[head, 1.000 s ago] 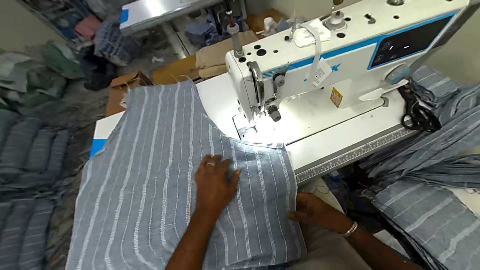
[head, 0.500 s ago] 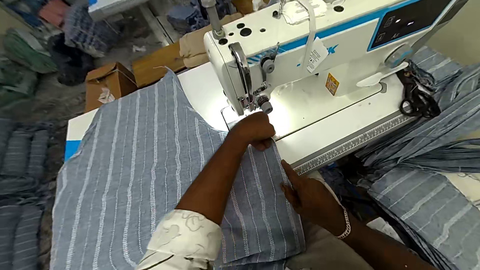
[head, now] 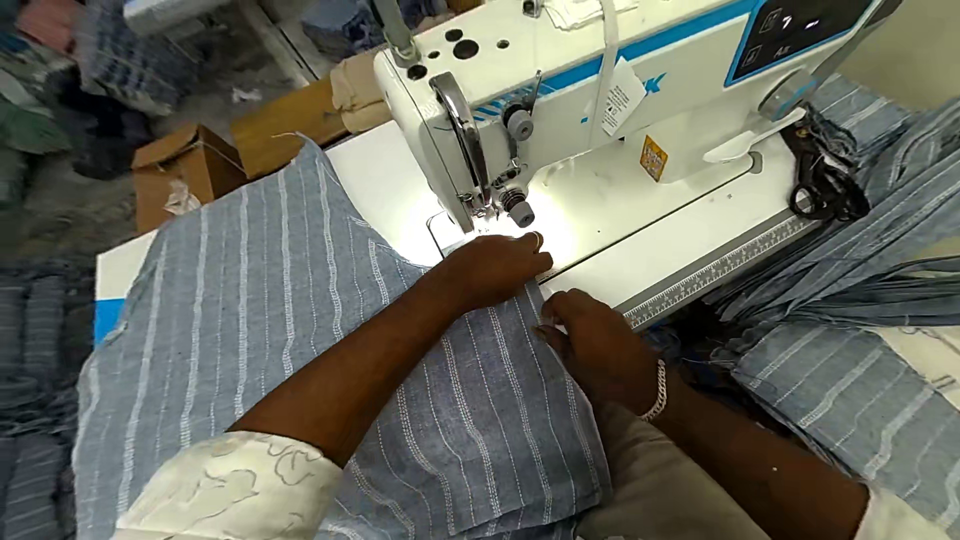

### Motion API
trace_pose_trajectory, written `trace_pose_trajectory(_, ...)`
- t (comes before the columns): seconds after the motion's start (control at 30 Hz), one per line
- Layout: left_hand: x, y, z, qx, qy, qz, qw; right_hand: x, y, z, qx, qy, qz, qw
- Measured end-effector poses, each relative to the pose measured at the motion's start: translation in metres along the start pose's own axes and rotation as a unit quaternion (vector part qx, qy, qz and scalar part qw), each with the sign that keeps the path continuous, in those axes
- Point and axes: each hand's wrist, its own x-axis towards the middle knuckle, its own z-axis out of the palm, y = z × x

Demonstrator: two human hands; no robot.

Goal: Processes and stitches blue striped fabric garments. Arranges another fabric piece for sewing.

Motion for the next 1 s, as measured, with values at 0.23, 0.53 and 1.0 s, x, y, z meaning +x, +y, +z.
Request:
trace_pose_trajectory(0.23,-0.032,-0.019,0.042,0.074,0.184,0.012,0.98,-0.014,-0.009,0.025,-0.01,0.059,-0.044,0.997)
trace_pose_trajectory(0.53,-0.044,0.05,0.089,-0.104,0.197,-0.387,0.895,-0.016,-0.018,0.024,-0.074,0.015,-0.093,0.993)
trace_pose_trajectory(1.0,-0.056,0.034,0.096,-0.098,0.236,-0.296,0.92,-0.019,-0.017,-0.007,0.022,-0.058,-0.076,0.995)
